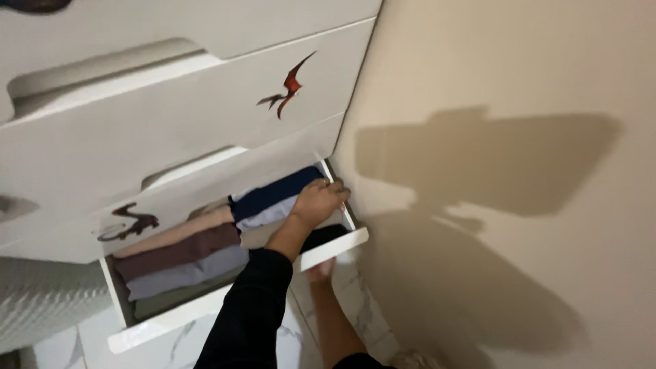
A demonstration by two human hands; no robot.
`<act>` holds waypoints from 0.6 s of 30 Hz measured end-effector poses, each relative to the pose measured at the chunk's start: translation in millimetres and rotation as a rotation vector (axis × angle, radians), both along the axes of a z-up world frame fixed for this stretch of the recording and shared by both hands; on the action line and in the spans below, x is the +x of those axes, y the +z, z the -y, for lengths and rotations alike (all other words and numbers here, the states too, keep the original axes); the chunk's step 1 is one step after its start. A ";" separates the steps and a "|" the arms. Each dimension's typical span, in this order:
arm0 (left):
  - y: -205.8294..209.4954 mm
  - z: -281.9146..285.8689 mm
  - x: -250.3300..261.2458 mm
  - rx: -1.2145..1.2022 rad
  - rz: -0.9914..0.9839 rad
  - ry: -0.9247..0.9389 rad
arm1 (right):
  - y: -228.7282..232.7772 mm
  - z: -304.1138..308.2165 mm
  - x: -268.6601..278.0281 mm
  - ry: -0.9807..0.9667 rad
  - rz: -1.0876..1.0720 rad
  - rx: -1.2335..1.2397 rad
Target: The person opens multiple drawers of a white dresser, removes folded clothes, and places them on top of the dresser. They then open other drawers, take out additional folded garments, and place them on the dresser. The person continues to open drawers, remove clothes, and place them on the dresser, organizing the contents.
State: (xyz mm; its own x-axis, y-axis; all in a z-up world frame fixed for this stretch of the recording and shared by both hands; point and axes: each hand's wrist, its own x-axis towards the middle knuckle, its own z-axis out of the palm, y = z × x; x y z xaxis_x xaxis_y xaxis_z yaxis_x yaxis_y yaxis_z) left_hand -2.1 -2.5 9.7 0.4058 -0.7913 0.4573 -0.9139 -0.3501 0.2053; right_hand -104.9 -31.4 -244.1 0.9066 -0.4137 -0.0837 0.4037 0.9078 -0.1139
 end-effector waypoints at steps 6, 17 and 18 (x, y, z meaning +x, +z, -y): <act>31.9 -87.8 -60.4 -0.383 -0.125 0.107 | 21.6 -48.6 -27.6 0.366 -0.247 -0.063; -176.7 -382.4 -223.5 -1.360 -1.158 0.982 | 25.5 -83.0 -22.4 0.238 -0.154 0.066; -190.4 -379.1 -212.5 -1.000 -1.031 0.701 | 27.0 -93.9 -20.9 0.247 -0.147 0.071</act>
